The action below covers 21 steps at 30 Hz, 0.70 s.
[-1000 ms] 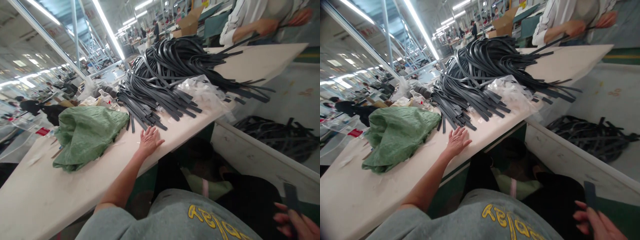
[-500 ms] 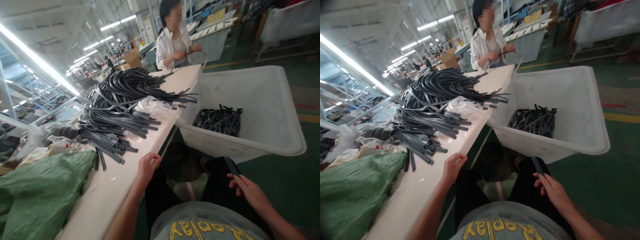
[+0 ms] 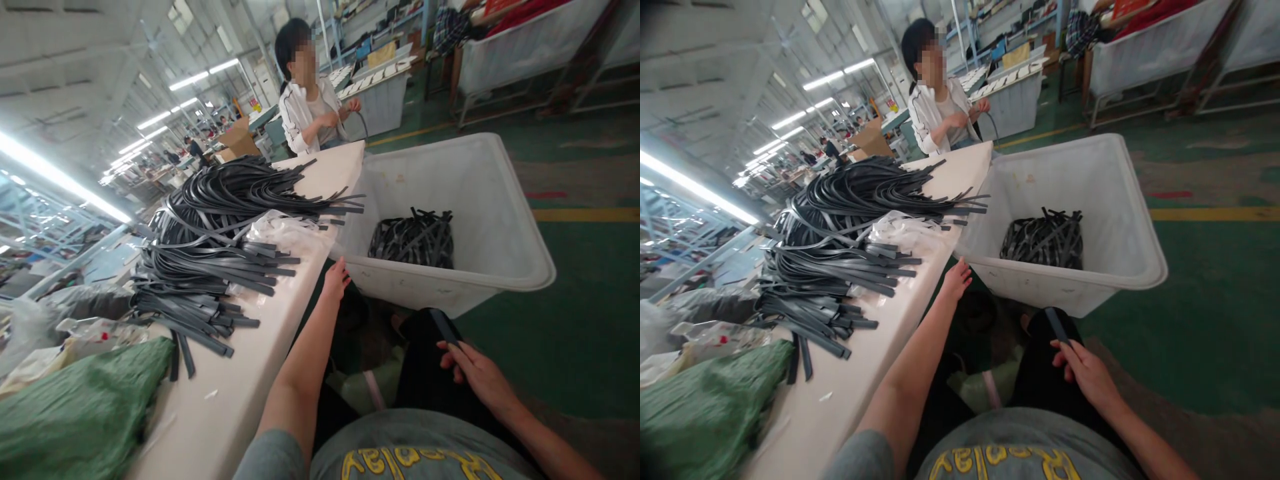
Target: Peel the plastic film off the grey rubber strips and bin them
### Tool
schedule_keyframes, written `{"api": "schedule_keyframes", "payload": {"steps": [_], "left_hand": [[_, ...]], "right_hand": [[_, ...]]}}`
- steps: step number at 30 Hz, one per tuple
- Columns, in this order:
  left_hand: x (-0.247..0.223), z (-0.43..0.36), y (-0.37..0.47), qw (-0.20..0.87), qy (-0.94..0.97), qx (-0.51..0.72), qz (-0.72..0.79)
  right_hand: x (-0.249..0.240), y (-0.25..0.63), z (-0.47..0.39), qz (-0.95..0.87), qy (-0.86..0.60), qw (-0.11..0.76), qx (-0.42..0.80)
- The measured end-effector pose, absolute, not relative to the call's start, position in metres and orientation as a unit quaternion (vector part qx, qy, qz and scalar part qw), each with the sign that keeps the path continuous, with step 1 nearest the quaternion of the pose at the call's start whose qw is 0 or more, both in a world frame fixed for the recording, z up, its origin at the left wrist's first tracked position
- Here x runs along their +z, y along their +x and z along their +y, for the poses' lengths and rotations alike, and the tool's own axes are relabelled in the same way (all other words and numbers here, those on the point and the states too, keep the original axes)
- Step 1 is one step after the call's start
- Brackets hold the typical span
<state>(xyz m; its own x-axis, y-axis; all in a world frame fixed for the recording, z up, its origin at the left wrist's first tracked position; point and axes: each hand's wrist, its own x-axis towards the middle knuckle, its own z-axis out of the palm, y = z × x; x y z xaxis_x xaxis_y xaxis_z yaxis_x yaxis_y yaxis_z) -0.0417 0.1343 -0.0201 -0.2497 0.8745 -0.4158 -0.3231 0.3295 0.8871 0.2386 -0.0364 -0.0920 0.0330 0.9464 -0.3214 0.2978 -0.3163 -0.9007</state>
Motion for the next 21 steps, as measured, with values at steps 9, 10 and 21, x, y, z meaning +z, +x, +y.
{"api": "schedule_keyframes", "payload": {"steps": [9,10,21], "left_hand": [[-0.007,0.194,-0.026,0.570,0.143,0.582,0.561],[-0.001,0.194,-0.025,0.578,0.141,0.587,0.550],[0.144,0.131,-0.120,0.552,0.139,0.738,0.362]], "right_hand": [[-0.099,0.243,-0.041,-0.495,-0.637,0.337,0.485],[-0.101,0.243,-0.041,-0.495,-0.635,0.340,0.486],[-0.102,0.246,-0.038,-0.492,-0.627,0.344,0.496]]}}
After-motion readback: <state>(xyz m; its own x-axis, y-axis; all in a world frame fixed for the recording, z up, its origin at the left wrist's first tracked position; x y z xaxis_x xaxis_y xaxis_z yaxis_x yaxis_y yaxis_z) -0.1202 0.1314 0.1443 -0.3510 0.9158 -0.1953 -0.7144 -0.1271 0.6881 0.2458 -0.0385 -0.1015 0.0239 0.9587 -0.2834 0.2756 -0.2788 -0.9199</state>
